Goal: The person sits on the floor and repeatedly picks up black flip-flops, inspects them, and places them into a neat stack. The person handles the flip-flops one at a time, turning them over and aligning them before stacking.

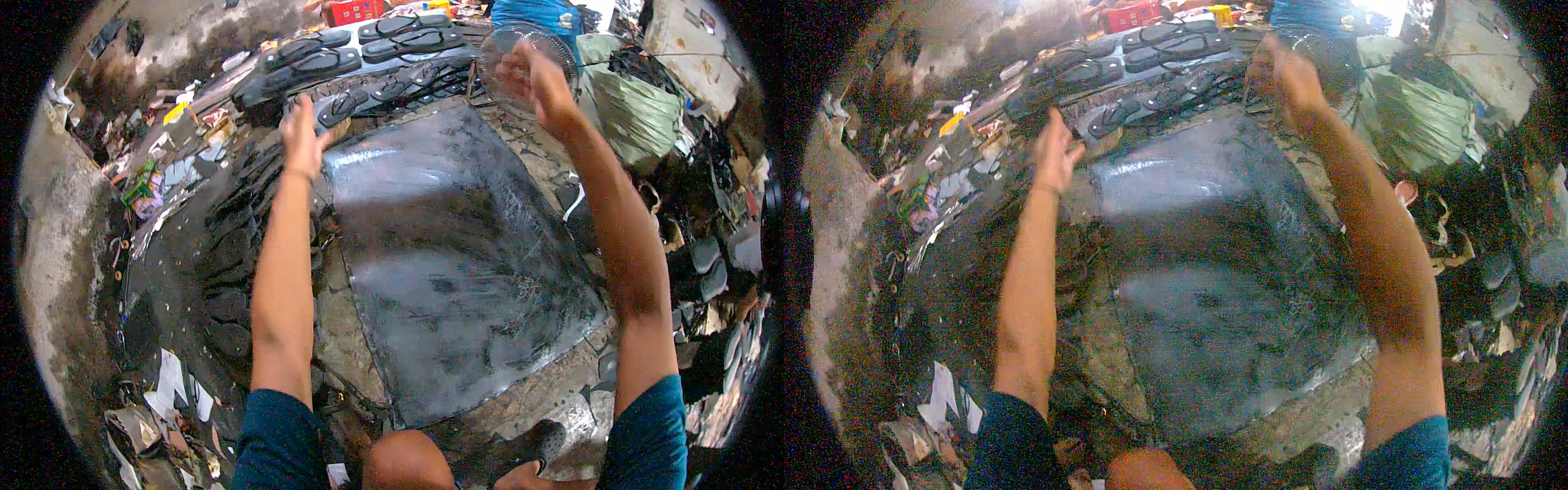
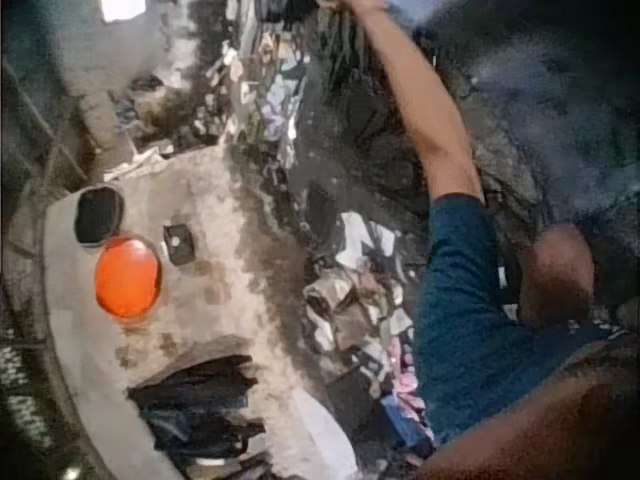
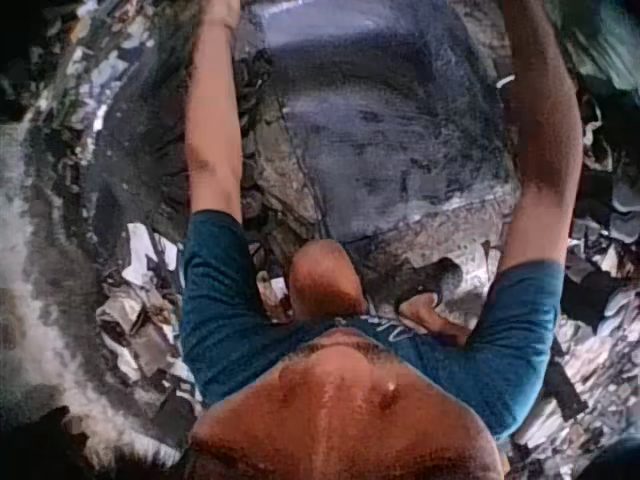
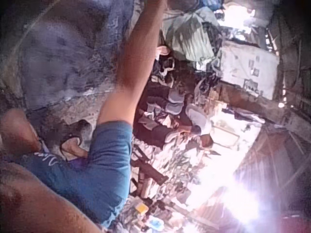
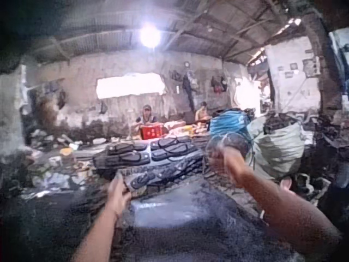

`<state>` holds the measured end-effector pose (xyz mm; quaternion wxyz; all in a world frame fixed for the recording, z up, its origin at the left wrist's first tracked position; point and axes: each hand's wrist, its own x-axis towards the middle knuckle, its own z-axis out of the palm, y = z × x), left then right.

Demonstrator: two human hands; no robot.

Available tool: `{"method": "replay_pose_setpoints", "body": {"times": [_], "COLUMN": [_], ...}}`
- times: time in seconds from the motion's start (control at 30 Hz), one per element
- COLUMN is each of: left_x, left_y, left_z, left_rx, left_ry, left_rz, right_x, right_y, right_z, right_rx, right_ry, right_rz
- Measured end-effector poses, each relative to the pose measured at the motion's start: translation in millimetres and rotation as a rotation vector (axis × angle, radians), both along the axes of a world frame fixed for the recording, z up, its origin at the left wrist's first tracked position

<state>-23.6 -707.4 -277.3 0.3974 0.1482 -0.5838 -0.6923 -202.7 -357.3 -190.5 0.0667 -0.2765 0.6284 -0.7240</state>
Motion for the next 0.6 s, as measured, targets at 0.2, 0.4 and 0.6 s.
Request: {"method": "replay_pose_setpoints", "body": {"times": [0.2, 0.4, 0.6], "left_x": [229.1, 387.2, 359.2], "left_y": [138.4, 292.9, 274.2], "left_z": [-227.9, -351.7, -286.7], "left_rx": [-0.340, -0.373, 0.290], "left_ry": [-0.548, -1.015, -1.048], "left_rz": [-0.013, -0.029, -0.264], "right_x": [183.4, 268.6, 273.3], "right_y": [149.1, 369.3, 383.7], "right_z": [-198.3, -230.1, -246.7], "right_rx": [1.000, 1.760, 1.493], "right_ry": [-0.087, -0.422, -0.124], "right_rz": [0.437, 0.936, 0.196]}}
